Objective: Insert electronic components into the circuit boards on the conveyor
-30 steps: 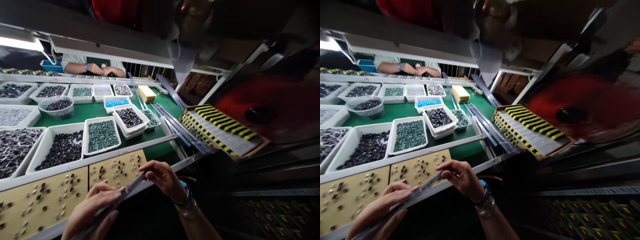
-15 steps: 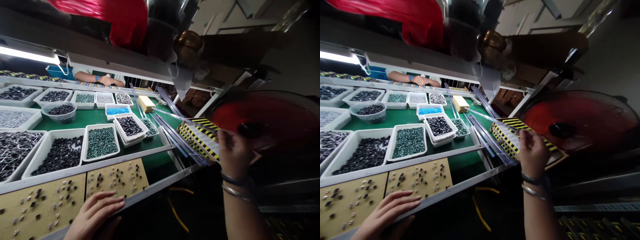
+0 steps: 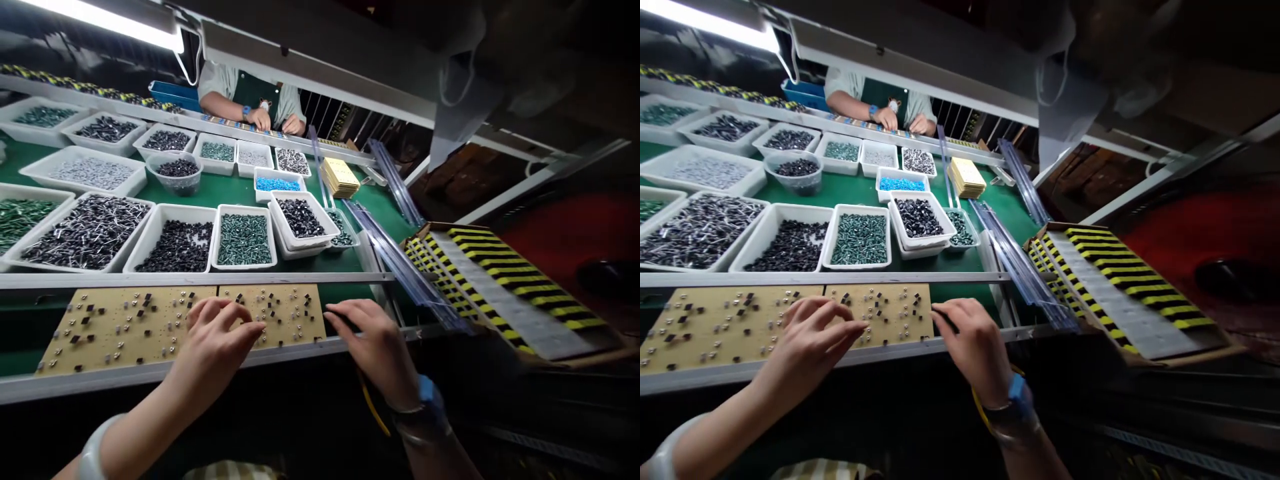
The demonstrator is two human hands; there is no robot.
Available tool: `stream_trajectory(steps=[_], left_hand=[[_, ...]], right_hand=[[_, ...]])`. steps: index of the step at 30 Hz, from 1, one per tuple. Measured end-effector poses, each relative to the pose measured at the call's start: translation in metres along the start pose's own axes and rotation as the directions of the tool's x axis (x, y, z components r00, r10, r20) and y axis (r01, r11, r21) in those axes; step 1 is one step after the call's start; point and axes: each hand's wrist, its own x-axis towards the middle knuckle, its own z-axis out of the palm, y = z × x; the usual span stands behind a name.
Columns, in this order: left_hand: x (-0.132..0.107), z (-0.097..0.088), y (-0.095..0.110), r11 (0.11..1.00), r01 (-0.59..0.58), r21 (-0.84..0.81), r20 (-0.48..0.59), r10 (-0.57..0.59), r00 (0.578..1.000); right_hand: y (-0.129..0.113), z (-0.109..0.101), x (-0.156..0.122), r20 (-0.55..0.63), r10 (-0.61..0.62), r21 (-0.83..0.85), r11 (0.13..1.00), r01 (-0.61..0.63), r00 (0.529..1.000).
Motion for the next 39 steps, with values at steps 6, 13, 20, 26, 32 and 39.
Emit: stream_trajectory(steps=[6,13,20,26,32,39], left_hand=[[0.021,0.013,0.003,0.996,-0.068,0.065,0.107,0.061,0.992],[0.027,0.016,0.005,0.993,-0.057,0.099,0.142,0.043,0.989],[0.030,0.013,0.009,0.998,-0.044,0.035,0.103,0.040,0.994],[0.013,0.008,0.021,0.995,-0.023,-0.093,0.092,0.031,0.995],[0.001,0.014,0.020,0.991,0.016,-0.135,0.110,-0.001,0.994],[0.000,0.016,0.018,0.988,0.029,-0.150,0.085,-0.016,0.996]], right_hand=[[-0.016,0.028,0.011,0.153,-0.027,0.021,0.999,0.024,0.988],[-0.011,0.027,0.009,0.198,-0.084,0.085,0.994,0.068,0.977],[-0.009,0.020,-0.003,0.260,-0.145,0.176,0.979,0.101,0.955],[-0.011,0.022,-0.009,0.258,-0.160,0.155,0.980,0.123,0.953],[-0.012,0.025,-0.011,0.234,-0.127,0.167,0.982,0.089,0.964],[-0.014,0.025,-0.010,0.159,-0.101,0.149,0.986,0.078,0.982]])
